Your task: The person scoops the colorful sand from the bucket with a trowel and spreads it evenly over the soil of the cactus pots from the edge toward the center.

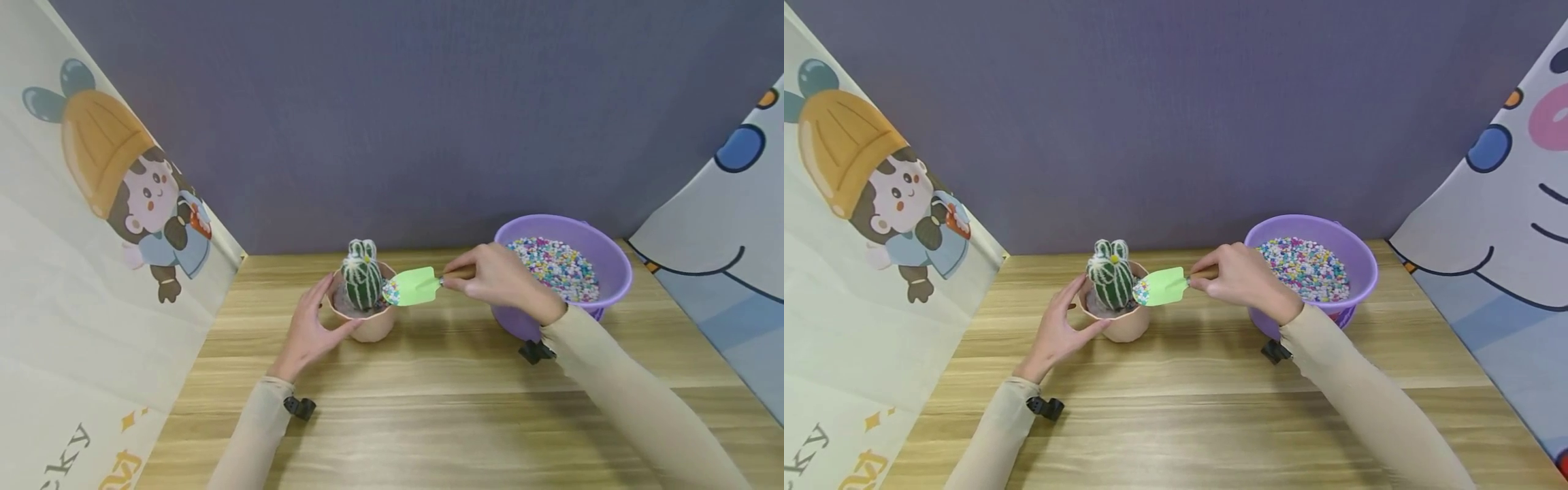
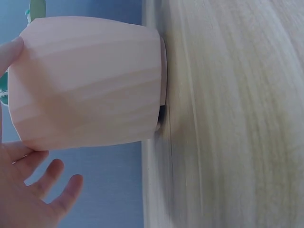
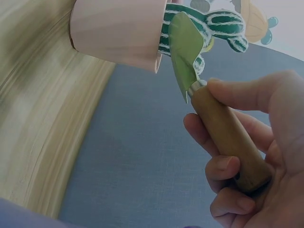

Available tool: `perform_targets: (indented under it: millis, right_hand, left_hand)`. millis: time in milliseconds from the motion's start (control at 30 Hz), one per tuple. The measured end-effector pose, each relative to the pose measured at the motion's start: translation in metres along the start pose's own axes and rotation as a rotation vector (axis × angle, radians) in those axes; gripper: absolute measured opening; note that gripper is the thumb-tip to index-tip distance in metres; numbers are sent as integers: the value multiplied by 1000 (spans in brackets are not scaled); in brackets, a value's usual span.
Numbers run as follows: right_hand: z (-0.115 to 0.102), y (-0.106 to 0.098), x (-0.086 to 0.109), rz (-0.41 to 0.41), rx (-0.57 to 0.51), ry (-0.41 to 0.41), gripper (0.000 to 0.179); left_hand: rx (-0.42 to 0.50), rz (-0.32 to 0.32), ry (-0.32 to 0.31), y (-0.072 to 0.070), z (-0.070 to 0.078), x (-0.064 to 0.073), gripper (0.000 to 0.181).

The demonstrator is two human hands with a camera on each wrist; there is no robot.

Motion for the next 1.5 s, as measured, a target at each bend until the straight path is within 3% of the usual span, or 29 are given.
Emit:
perform_targets:
  millis: [600,900,1100,1500]
  right_hand:
    - [-17,-1,-10,2,116,-65,19]
    - [-20,-2,-14,0,136,-85,19]
    - [-24,1,-15,-38,120,-69,21]
    - [-26,3,-18,-60,130,-62,19]
  left_hand:
    - [-13,41,-5,0,0,1,105]
    - [-12,-36,21,0,5,-7,109]
    - [-15,-92,1,5,7,-11,114]
    - [-4,-100,-20,6,7,-12,114]
Point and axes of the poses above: each hand's wrist, its own x-axis away from the middle knuckle, its own y-axis out of the palm, z = x × y, the point moved 7 cm from there along -x, towards the middle knuckle, and after that the axes turned 8 degrees about z, right-handed, at the moved point
